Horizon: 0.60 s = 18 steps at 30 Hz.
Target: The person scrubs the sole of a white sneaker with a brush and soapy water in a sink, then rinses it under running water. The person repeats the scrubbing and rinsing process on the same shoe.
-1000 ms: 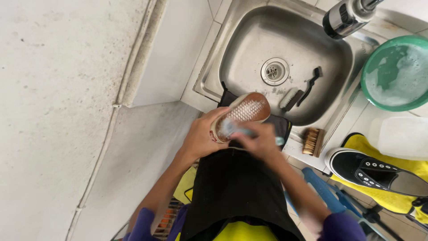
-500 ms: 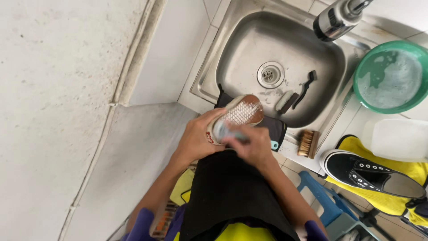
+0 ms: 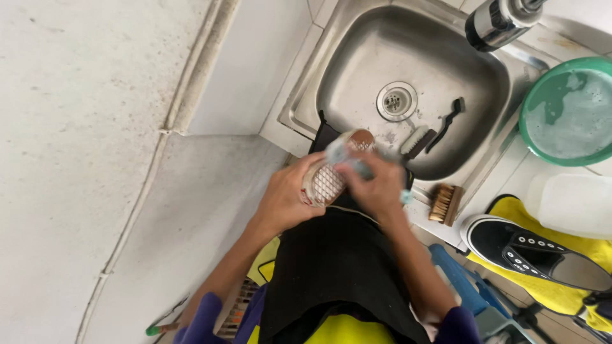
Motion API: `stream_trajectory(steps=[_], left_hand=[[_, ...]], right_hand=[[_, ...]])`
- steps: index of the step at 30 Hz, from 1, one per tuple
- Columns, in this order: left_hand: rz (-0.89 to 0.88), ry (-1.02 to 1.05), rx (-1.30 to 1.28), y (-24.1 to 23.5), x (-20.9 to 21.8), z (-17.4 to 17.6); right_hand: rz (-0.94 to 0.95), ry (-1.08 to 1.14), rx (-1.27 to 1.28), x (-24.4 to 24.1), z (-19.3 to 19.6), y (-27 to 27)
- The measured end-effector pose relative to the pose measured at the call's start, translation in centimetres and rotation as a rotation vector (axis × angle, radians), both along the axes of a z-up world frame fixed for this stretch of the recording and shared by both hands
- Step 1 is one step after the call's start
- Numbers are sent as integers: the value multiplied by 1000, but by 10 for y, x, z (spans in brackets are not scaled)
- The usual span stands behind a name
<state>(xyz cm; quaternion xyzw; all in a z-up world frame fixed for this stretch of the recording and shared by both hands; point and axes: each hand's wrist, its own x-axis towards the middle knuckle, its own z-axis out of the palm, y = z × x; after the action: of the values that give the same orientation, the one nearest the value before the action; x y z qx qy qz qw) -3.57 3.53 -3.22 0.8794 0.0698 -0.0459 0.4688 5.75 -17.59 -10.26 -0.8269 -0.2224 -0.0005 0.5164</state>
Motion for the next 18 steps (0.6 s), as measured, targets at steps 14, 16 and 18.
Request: stream_trajectory(steps=[14, 16, 18], left_hand=[[78, -36, -104, 11, -12, 7], [75, -41, -108, 9, -25, 10], [117, -80, -120, 14, -26, 20]], right_hand=[[-49, 102, -118, 11, -87, -38], [-217, 245, -442, -5, -67, -26], [85, 184, 19, -43, 3, 19]])
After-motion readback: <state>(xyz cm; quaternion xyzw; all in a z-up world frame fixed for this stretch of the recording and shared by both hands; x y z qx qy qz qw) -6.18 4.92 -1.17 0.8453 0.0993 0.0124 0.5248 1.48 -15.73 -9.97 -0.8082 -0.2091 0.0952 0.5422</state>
